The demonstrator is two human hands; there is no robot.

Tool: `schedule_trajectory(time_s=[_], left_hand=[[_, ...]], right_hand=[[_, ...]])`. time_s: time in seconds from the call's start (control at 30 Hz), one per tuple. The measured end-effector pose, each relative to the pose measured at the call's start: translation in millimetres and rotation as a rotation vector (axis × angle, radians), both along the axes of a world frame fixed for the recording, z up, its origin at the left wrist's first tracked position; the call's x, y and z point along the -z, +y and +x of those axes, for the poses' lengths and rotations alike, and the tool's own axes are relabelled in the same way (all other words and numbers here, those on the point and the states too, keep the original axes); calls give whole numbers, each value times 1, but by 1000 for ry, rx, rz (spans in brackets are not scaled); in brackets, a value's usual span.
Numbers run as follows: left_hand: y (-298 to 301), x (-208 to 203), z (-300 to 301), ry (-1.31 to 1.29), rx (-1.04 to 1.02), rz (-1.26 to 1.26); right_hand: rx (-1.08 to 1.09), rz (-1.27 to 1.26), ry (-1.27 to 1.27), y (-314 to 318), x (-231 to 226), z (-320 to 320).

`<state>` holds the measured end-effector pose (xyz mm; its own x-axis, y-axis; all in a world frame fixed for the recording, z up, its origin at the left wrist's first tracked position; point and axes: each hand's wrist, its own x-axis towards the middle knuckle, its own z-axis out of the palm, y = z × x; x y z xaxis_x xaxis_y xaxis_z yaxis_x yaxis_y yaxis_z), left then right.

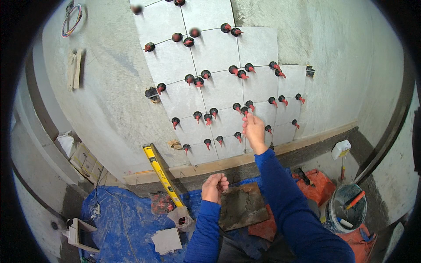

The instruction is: The person installs red tile leveling spacers between white wall tiles. They place spacers at tile intersections, adjust them by hand, and occasionally use a blue sponge to wipe the tile surface.

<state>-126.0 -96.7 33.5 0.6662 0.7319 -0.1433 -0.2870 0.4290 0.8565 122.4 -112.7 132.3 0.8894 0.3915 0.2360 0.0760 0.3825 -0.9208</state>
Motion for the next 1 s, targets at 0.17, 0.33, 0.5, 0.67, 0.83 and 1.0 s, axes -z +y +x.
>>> schedule_trajectory(time_s=[0.17,0.33,0.5,0.67,0.83,1.0], left_hand=[[-4,0,6,7,19,5],[-7,0,10,7,31,4],[-5,0,12,-5,51,-1],[-3,2,9,6,39,-19],[0,2,4,-2,17,-1],[0,3,4,3,23,-9]], right_hand=[[-266,313,506,8,-9,8],[-625,819,1009,10,-4,24],[-846,1126,1052,15,7,19],[-604,751,898,12,0,8],[-565,551,794,10,-10,18],[-788,860,1020,6,-2,28]])
